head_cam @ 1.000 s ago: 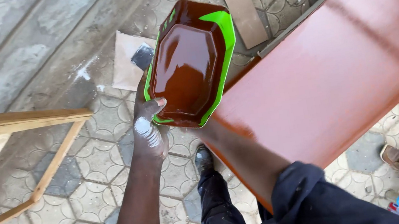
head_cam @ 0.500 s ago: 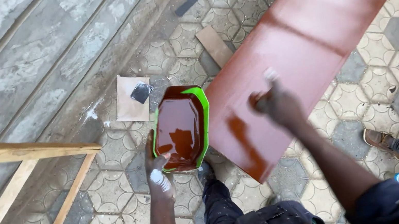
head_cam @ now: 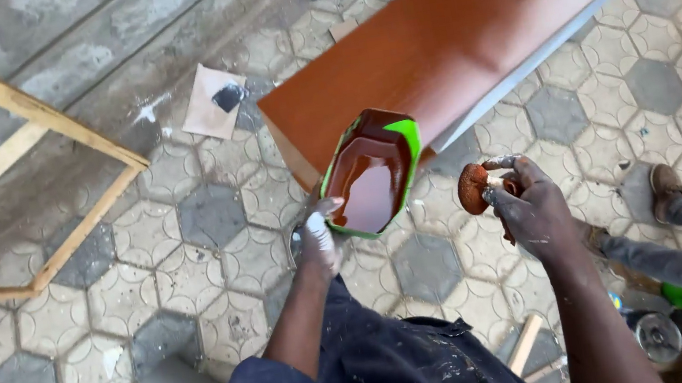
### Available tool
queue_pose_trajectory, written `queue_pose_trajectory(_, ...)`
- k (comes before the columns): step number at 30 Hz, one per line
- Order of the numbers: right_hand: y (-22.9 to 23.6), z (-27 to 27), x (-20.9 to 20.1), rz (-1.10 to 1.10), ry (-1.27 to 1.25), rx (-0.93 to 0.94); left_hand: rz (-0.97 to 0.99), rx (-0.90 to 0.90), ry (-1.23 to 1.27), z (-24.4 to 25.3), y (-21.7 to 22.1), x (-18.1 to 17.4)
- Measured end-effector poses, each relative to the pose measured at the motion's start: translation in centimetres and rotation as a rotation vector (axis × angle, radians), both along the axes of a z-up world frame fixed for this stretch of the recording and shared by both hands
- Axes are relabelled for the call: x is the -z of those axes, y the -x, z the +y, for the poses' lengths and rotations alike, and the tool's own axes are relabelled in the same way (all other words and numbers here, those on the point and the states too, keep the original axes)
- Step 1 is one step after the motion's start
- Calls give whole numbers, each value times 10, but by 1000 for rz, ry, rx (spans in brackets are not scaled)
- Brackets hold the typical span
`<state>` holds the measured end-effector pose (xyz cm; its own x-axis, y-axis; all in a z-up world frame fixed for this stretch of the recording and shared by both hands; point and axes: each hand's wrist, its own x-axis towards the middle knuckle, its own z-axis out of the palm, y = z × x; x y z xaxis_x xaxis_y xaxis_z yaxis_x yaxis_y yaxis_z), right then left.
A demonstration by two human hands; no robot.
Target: Applying a brown wood stain to a long wooden board using a sponge applicator and a container of stain.
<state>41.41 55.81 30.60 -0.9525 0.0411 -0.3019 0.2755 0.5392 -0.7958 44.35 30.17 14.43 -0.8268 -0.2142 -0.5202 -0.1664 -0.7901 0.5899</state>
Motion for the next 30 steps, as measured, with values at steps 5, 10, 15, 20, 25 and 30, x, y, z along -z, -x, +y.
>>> queue_pose_trajectory(5, -63, 34, -38, 46, -118, -84, 64, 137, 76, 81, -61, -48)
queue_pose_trajectory(10, -81, 3, -103, -394, -458, -228, 118, 280, 148, 114, -102, -18)
queue_pose_trajectory(15, -92, 25, -44, -231, -657, -545, 189, 326, 195, 129, -137, -73)
queue_pose_trajectory(20, -106, 20, -7, -139, -831, -707, 277, 415, 347, 129, -147, -72)
queue_pose_trajectory(25, -108, 31, 24, -91, -860, -760, 246, 432, 399, 128, -161, -98)
queue_pose_trajectory(30, -121, 18, -2, -96, -854, -757, 221, 430, 446, 131, -173, -112)
